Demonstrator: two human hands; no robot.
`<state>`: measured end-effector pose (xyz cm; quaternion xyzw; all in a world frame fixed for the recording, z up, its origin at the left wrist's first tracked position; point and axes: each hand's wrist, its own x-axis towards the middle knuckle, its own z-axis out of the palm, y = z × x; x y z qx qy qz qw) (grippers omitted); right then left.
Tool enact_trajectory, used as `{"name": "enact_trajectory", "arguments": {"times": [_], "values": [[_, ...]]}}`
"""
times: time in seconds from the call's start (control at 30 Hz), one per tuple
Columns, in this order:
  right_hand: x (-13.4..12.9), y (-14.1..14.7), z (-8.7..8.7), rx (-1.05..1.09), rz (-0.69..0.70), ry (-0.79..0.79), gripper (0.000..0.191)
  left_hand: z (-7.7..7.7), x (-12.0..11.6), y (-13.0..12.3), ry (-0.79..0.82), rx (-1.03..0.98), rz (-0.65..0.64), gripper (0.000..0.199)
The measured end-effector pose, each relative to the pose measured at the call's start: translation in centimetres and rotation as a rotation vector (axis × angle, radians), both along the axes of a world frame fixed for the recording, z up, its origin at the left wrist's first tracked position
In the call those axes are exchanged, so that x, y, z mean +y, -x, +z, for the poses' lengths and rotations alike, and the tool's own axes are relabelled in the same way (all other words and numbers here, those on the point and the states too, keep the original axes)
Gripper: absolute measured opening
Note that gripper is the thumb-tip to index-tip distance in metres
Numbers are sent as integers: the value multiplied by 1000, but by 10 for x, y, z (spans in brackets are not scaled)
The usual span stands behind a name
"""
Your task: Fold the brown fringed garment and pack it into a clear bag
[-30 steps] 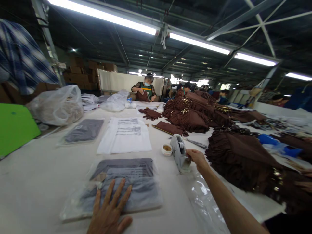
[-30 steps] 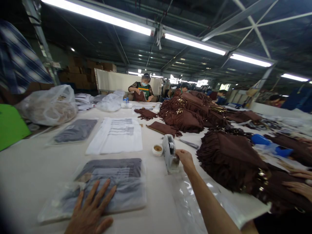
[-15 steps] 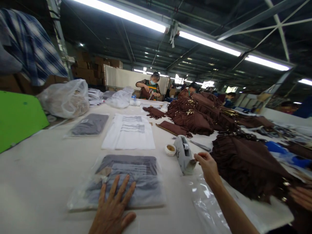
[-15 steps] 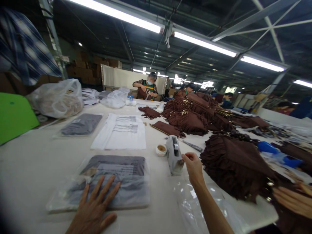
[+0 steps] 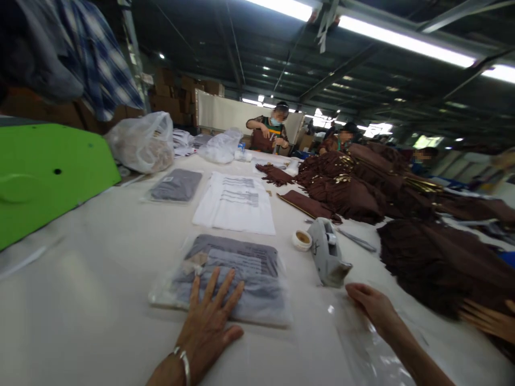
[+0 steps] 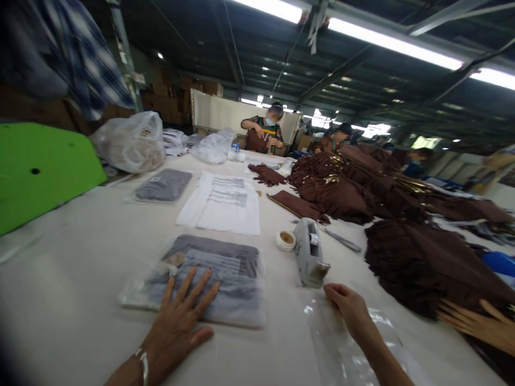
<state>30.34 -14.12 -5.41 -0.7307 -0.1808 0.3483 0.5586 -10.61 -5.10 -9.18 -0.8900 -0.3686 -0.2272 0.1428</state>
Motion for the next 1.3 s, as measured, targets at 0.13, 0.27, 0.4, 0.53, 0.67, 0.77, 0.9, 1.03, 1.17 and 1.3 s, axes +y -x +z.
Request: {"name": "enact_trajectory", "arguments": {"times": [0.13, 0.27, 0.4, 0.53, 0.67, 0.77, 0.9, 1.03, 1.17, 1.3], "values": [[8, 13, 27, -457, 333, 162, 36, 7, -7, -2, 129, 79, 29, 88], [51, 88, 81, -826, 967, 157, 21, 12, -11, -3, 260, 90, 37, 94], [105, 174, 109, -1178, 1386, 100, 11, 12, -12, -3, 328, 83, 35, 92], [144, 219, 90, -1624, 1592, 50, 9, 10, -10, -2, 382, 34, 7, 84], [165, 230, 67, -1726, 1649, 18, 6, 8, -11, -2, 409, -7, -15, 80], [176, 227, 66, -1790, 1620, -39, 39, 8, -11, -2, 421, -7, -20, 81], [188, 200, 77, -1880, 1408, -176, 41, 7, -11, -1, 416, 0, -24, 82], [181, 121, 82, -1828, 939, -193, 35, 6, -11, -2, 380, 15, 2, 83], [136, 13, 85, -1374, 411, -14, 33, 4, -10, -5, 295, 16, 22, 87], [84, -43, 80, -724, 109, 188, 24, -1, -6, -4, 118, -25, 22, 81]]}}
